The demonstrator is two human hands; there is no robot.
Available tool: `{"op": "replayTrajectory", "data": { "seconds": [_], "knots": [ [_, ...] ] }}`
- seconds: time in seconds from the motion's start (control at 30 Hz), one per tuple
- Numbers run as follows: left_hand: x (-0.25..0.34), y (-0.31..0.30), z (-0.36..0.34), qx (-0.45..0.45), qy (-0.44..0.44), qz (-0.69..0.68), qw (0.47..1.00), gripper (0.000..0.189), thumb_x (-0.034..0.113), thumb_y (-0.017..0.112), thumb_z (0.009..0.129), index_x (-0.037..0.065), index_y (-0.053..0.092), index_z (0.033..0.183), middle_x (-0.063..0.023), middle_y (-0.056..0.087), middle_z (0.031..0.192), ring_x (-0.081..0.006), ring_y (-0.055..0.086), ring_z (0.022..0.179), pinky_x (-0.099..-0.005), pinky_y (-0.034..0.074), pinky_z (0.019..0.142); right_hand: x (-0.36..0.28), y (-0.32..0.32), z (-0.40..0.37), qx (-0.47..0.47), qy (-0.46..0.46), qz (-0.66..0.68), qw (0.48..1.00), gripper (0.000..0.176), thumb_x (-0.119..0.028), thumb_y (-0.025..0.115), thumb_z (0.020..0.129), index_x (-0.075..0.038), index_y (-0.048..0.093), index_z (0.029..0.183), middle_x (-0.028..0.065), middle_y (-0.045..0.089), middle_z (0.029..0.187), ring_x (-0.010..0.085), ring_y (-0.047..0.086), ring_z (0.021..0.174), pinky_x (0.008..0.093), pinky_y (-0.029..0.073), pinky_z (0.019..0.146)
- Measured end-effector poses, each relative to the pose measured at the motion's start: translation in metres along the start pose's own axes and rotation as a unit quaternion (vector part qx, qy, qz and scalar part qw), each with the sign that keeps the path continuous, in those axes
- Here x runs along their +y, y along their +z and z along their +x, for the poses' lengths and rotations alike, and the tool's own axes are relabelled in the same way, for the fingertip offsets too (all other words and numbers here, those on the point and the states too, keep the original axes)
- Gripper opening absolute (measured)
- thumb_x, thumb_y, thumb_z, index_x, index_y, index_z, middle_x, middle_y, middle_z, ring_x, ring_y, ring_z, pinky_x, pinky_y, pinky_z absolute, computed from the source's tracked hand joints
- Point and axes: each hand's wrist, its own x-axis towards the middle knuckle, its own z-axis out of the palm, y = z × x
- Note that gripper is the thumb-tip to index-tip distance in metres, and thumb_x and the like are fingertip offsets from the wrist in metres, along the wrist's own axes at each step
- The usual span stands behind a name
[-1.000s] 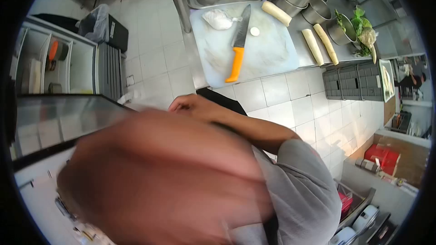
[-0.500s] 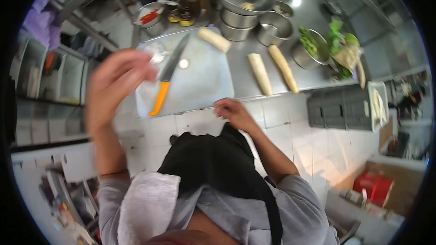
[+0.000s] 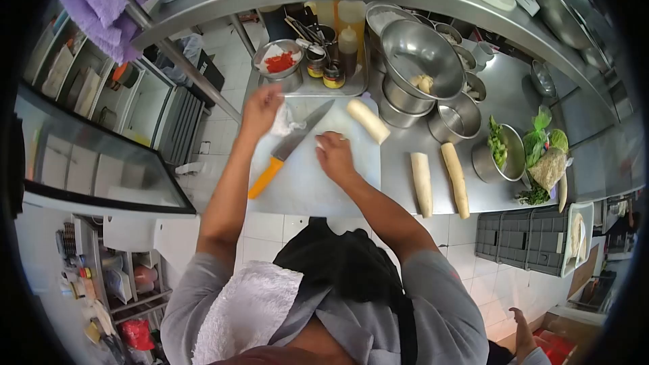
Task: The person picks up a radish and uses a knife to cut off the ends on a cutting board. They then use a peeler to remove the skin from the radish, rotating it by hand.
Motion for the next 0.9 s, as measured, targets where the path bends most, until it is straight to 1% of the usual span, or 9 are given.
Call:
{"op": "replayTrajectory", "data": {
  "seconds": [0.1, 0.17, 0.23, 0.27, 0.4, 0.53, 0.7, 0.77, 0.9],
  "knots": [
    [-0.010, 0.008, 0.117, 0.025, 0.027, -0.070, 0.997, 0.028, 0.022, 0.063, 0.088, 0.005, 0.067, 0.110, -0.0165, 0.070, 0.103, -0.0308, 0.067, 0.095, -0.0366, 0.050, 0.087, -0.005, -0.028, -0.001, 0.071, 0.083, -0.068, 0.992, 0.053, -0.011, 0.069, 0.079, -0.008, 0.056, 0.130, 0.0154, 0.052, 0.134, 0.0368, 0.048, 0.124, 0.0489, 0.038, 0.099],
    [-0.031, 0.024, 0.197, -0.020, 0.028, 0.000, 0.999, 0.029, 0.021, 0.063, 0.091, 0.002, 0.065, 0.113, -0.0124, 0.070, 0.099, -0.0188, 0.067, 0.089, -0.0309, 0.051, 0.081, -0.029, -0.041, -0.018, 0.082, 0.108, -0.091, 0.987, 0.057, -0.012, 0.069, 0.079, -0.008, 0.053, 0.133, 0.0166, 0.048, 0.140, 0.0380, 0.044, 0.129, 0.0494, 0.034, 0.105],
    [-0.080, 0.053, 0.270, 0.115, 0.346, 0.339, 0.867, 0.034, 0.026, 0.063, 0.091, 0.001, 0.063, 0.114, -0.0123, 0.069, 0.103, -0.0186, 0.067, 0.088, -0.0325, 0.053, 0.080, -0.049, -0.045, -0.045, 0.085, 0.153, -0.040, 0.984, 0.051, -0.011, 0.069, 0.080, -0.004, 0.056, 0.129, 0.0164, 0.051, 0.136, 0.0392, 0.044, 0.129, 0.0508, 0.033, 0.108],
    [-0.096, 0.065, 0.292, 0.133, 0.410, 0.414, 0.802, 0.034, 0.026, 0.063, 0.091, 0.001, 0.063, 0.114, -0.0124, 0.069, 0.103, -0.0192, 0.067, 0.089, -0.0328, 0.052, 0.081, -0.053, -0.044, -0.061, 0.080, 0.163, -0.048, 0.982, 0.049, -0.011, 0.069, 0.079, -0.003, 0.057, 0.126, 0.0164, 0.052, 0.134, 0.0389, 0.045, 0.128, 0.0509, 0.033, 0.108],
    [-0.095, 0.090, 0.327, -0.110, 0.146, 0.423, 0.888, 0.034, 0.026, 0.063, 0.090, 0.002, 0.064, 0.113, -0.0127, 0.068, 0.103, -0.0215, 0.066, 0.091, -0.0343, 0.051, 0.084, -0.053, -0.043, -0.075, 0.092, 0.218, -0.058, 0.970, 0.039, -0.008, 0.068, 0.078, 0.000, 0.060, 0.115, 0.0163, 0.057, 0.124, 0.0376, 0.049, 0.124, 0.0505, 0.036, 0.108],
    [-0.097, 0.097, 0.341, -0.184, 0.085, 0.365, 0.909, 0.034, 0.027, 0.064, 0.089, 0.002, 0.064, 0.112, -0.0131, 0.068, 0.103, -0.0237, 0.065, 0.094, -0.0358, 0.050, 0.088, -0.055, -0.046, -0.068, 0.114, 0.248, -0.043, 0.961, 0.033, -0.005, 0.067, 0.077, -0.001, 0.060, 0.108, 0.0145, 0.059, 0.119, 0.0356, 0.052, 0.121, 0.0484, 0.037, 0.108],
    [-0.120, 0.081, 0.364, -0.270, -0.032, 0.038, 0.962, 0.035, 0.028, 0.064, 0.088, 0.003, 0.064, 0.111, -0.0135, 0.068, 0.103, -0.0266, 0.065, 0.097, -0.0376, 0.049, 0.092, -0.053, -0.047, -0.067, 0.130, 0.251, -0.027, 0.959, 0.026, -0.002, 0.066, 0.076, -0.002, 0.062, 0.102, 0.0132, 0.059, 0.118, 0.0345, 0.052, 0.121, 0.0477, 0.038, 0.108],
    [-0.132, 0.080, 0.365, -0.277, -0.042, 0.038, 0.959, 0.035, 0.028, 0.064, 0.087, 0.003, 0.064, 0.111, -0.0137, 0.067, 0.103, -0.0278, 0.064, 0.098, -0.0383, 0.048, 0.093, -0.056, -0.049, -0.066, 0.128, 0.253, -0.025, 0.959, 0.025, -0.002, 0.065, 0.076, -0.002, 0.062, 0.101, 0.0132, 0.059, 0.117, 0.0345, 0.053, 0.120, 0.0476, 0.038, 0.107],
    [-0.130, 0.083, 0.356, -0.280, 0.036, 0.313, 0.907, 0.042, 0.028, 0.067, 0.083, 0.004, 0.062, 0.118, -0.0165, 0.067, 0.109, -0.0312, 0.063, 0.104, -0.0399, 0.048, 0.097, -0.053, -0.047, -0.067, 0.122, 0.257, -0.033, 0.958, 0.023, -0.002, 0.065, 0.077, -0.002, 0.062, 0.100, 0.0132, 0.060, 0.117, 0.0343, 0.053, 0.120, 0.0473, 0.038, 0.107]
  ]
}}
